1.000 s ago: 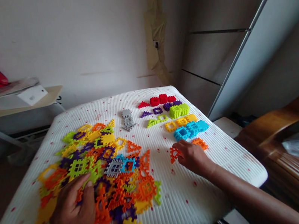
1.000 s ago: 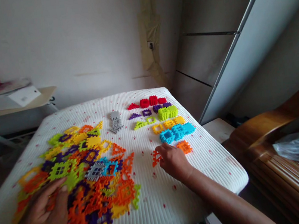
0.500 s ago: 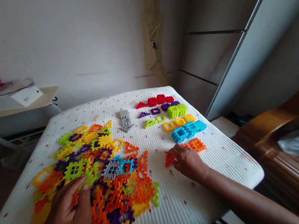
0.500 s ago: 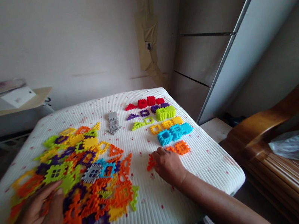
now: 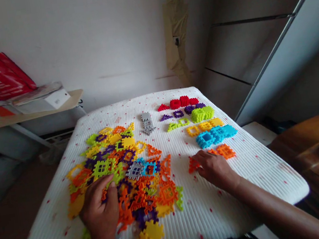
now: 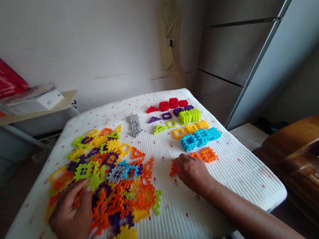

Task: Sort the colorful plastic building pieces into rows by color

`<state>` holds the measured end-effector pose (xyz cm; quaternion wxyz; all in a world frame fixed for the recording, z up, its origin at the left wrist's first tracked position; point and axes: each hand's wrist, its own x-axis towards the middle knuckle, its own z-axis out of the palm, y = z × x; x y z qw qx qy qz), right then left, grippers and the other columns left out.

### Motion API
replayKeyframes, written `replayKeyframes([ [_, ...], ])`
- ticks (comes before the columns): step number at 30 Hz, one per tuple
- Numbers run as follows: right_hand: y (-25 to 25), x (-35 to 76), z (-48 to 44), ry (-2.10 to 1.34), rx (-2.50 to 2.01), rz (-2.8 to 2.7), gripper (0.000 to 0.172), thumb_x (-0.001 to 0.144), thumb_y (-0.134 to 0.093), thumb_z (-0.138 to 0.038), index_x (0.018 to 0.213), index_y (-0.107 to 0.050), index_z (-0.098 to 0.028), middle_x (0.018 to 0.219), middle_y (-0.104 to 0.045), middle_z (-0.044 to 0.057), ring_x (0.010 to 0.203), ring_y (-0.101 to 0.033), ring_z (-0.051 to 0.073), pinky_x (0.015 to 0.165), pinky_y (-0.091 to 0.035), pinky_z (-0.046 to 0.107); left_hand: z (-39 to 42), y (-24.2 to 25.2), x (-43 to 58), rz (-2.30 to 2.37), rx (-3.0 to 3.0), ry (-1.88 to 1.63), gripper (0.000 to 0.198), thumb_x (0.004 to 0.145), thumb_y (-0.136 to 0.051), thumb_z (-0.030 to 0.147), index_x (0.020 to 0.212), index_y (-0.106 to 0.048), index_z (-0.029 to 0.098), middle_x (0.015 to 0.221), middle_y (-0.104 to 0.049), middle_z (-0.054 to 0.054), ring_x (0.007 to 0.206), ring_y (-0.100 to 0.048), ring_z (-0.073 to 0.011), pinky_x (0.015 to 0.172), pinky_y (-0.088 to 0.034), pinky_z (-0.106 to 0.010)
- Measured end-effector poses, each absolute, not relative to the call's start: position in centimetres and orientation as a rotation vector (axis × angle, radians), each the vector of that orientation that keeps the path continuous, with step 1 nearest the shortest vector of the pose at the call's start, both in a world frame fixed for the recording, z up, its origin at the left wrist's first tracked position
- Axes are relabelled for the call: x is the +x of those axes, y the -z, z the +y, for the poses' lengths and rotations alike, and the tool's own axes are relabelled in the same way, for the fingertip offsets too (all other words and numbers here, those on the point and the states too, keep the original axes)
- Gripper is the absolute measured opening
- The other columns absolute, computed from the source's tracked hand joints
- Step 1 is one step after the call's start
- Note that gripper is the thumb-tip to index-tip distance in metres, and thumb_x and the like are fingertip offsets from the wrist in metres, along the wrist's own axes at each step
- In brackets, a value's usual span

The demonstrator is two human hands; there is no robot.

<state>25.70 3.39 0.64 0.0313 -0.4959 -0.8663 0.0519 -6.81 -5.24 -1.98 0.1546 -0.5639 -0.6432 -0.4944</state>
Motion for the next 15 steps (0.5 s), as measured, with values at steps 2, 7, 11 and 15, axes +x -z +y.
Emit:
replayKeyframes([
  [2,-0.4,25.7,3.5,-0.14,-1.533,-2.674,0.02,0.079,-0.051,-0.015,0.095,-0.061,-0.019,0.095,-0.062,0.005,0.083,-0.061,0.016,0.064,-0.043,0.023,-5.3,2.0,-6.8,-1.859,-1.615,1.434,0.019,0.078,-0.058,0.02,0.095,-0.067,0.02,0.093,-0.068,-0.006,0.089,-0.064,-0.0186,0.086,-0.049,-0.033],
  [7,-1.3,25.6,3.2,-0.13,-1.497,-2.659,0.026,0.076,-0.052,-0.013,0.1,-0.061,-0.019,0.101,-0.062,0.006,0.086,-0.061,0.018,0.065,-0.044,0.023,-5.3,1.7,-6.5,-1.85,-1.607,1.449,0.018,0.078,-0.057,0.018,0.093,-0.067,0.019,0.091,-0.068,-0.006,0.086,-0.063,-0.0175,0.083,-0.05,-0.032],
  [11,-2.6,24.8,2.8,-0.211,-1.295,-2.603,0.031,0.078,-0.049,-0.01,0.105,-0.06,-0.019,0.108,-0.062,0.007,0.091,-0.06,0.017,0.073,-0.046,0.025,-5.4,1.4,-6.2,-1.853,-1.613,1.44,0.018,0.079,-0.056,0.018,0.094,-0.066,0.018,0.091,-0.067,-0.006,0.086,-0.063,-0.0174,0.083,-0.05,-0.032],
  [15,-2.8,22.5,3.2,-0.257,-1.055,-2.688,0.027,0.082,-0.044,-0.008,0.1,-0.061,-0.018,0.101,-0.063,0.007,0.091,-0.058,0.016,0.077,-0.046,0.026,-5.4,1.3,-6.2,-1.843,-1.618,1.44,0.018,0.079,-0.056,0.018,0.094,-0.066,0.018,0.091,-0.067,-0.006,0.087,-0.063,-0.0176,0.084,-0.05,-0.032],
])
